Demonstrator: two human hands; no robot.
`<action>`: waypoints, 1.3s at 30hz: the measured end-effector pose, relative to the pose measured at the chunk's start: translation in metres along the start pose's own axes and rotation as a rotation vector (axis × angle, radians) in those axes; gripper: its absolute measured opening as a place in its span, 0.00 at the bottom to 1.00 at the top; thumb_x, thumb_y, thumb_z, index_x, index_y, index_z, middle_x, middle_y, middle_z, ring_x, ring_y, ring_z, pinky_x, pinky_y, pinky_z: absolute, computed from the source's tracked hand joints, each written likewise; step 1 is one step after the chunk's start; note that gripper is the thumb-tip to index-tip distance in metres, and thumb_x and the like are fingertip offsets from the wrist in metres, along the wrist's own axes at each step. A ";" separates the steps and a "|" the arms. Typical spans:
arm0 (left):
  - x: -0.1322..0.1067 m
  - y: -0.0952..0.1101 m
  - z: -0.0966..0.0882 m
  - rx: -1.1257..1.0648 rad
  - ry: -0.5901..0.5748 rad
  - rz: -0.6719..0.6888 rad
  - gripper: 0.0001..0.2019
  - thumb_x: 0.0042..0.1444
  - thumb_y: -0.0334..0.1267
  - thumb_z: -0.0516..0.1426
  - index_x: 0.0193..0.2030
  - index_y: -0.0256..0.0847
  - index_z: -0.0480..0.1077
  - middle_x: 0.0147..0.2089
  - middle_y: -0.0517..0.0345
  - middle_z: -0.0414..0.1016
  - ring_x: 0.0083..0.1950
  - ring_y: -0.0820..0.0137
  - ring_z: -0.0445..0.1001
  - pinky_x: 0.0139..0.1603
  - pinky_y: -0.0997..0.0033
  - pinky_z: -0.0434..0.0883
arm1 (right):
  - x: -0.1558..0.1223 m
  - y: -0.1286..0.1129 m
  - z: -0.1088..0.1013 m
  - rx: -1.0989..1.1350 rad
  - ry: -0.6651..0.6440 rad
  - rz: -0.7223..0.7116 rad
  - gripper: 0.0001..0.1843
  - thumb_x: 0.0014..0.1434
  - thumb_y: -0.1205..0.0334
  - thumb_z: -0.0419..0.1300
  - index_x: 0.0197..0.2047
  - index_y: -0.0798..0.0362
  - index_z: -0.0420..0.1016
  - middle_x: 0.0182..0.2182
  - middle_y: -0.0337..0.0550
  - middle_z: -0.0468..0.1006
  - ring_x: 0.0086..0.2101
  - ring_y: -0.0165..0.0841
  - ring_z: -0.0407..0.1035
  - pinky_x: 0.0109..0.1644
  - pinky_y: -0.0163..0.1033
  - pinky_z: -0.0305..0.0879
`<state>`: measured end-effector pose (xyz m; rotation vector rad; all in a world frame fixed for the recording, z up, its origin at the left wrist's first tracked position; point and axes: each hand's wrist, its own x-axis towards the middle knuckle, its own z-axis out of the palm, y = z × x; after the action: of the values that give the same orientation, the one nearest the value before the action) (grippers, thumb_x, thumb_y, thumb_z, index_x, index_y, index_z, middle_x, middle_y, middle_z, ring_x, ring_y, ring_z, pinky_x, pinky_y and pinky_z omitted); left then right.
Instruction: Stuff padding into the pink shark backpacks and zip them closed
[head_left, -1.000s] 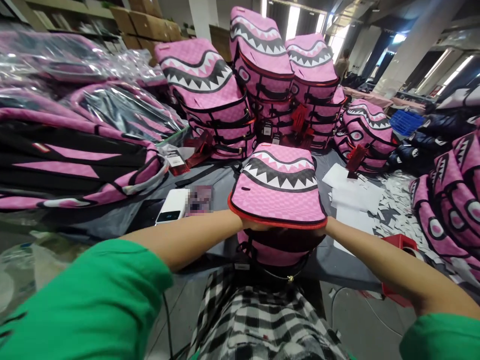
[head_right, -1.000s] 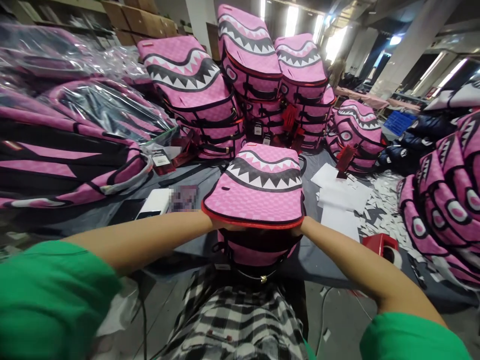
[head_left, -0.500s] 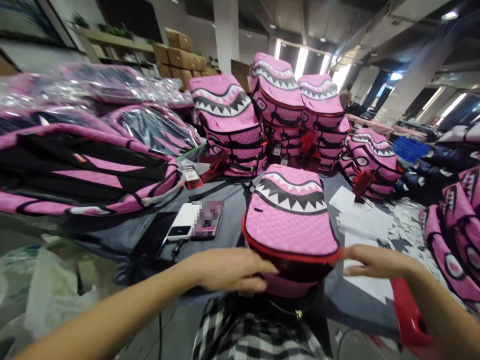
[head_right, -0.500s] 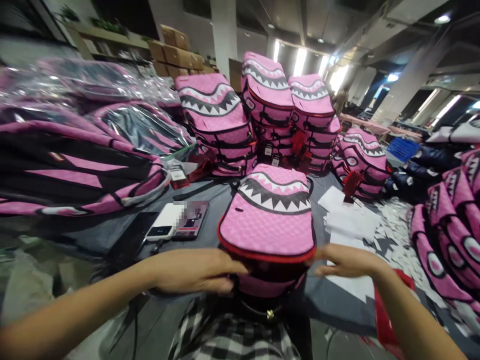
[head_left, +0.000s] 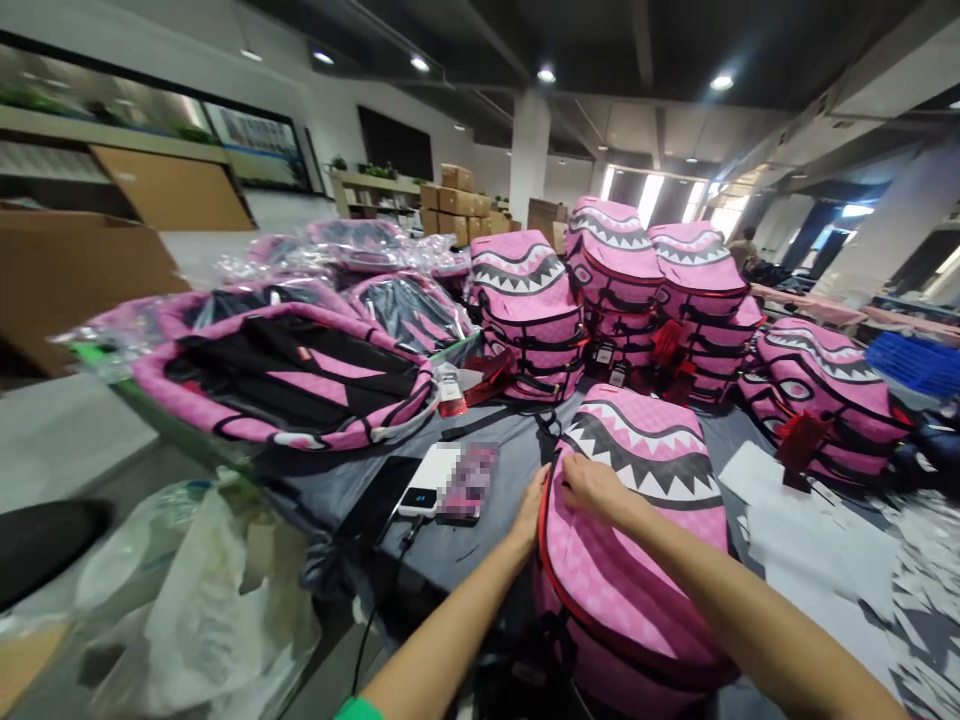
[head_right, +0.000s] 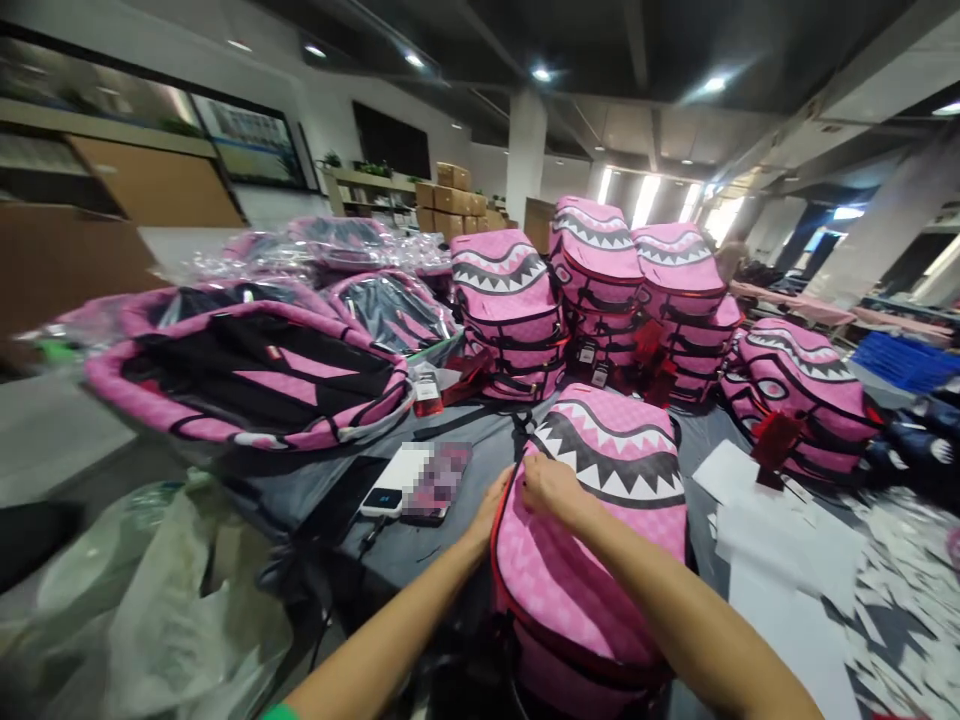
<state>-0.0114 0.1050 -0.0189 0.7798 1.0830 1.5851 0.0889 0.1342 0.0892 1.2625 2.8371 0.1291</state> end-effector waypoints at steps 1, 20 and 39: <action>0.000 -0.004 0.001 -0.031 0.020 -0.003 0.26 0.41 0.53 0.69 0.44 0.41 0.74 0.43 0.52 0.80 0.49 0.59 0.77 0.50 0.65 0.72 | -0.001 0.001 0.002 -0.005 -0.005 -0.031 0.07 0.61 0.70 0.57 0.42 0.56 0.74 0.36 0.50 0.78 0.32 0.37 0.73 0.32 0.37 0.65; 0.002 0.037 -0.028 0.428 -0.226 0.130 0.23 0.51 0.62 0.60 0.26 0.43 0.66 0.18 0.65 0.62 0.19 0.74 0.60 0.24 0.73 0.59 | 0.015 0.056 0.020 0.033 0.186 -0.445 0.18 0.66 0.72 0.53 0.53 0.48 0.76 0.52 0.47 0.78 0.54 0.39 0.69 0.63 0.51 0.57; -0.177 0.050 -0.001 0.832 -0.627 0.151 0.15 0.66 0.43 0.48 0.28 0.43 0.62 0.23 0.61 0.65 0.24 0.73 0.62 0.26 0.71 0.56 | 0.038 0.022 0.038 0.012 0.154 -0.323 0.15 0.67 0.66 0.50 0.39 0.57 0.77 0.24 0.47 0.78 0.27 0.34 0.67 0.49 0.43 0.59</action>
<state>0.0162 -0.0692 0.0323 1.8007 1.2011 0.8357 0.0822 0.1800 0.0538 0.8114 3.1297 0.2067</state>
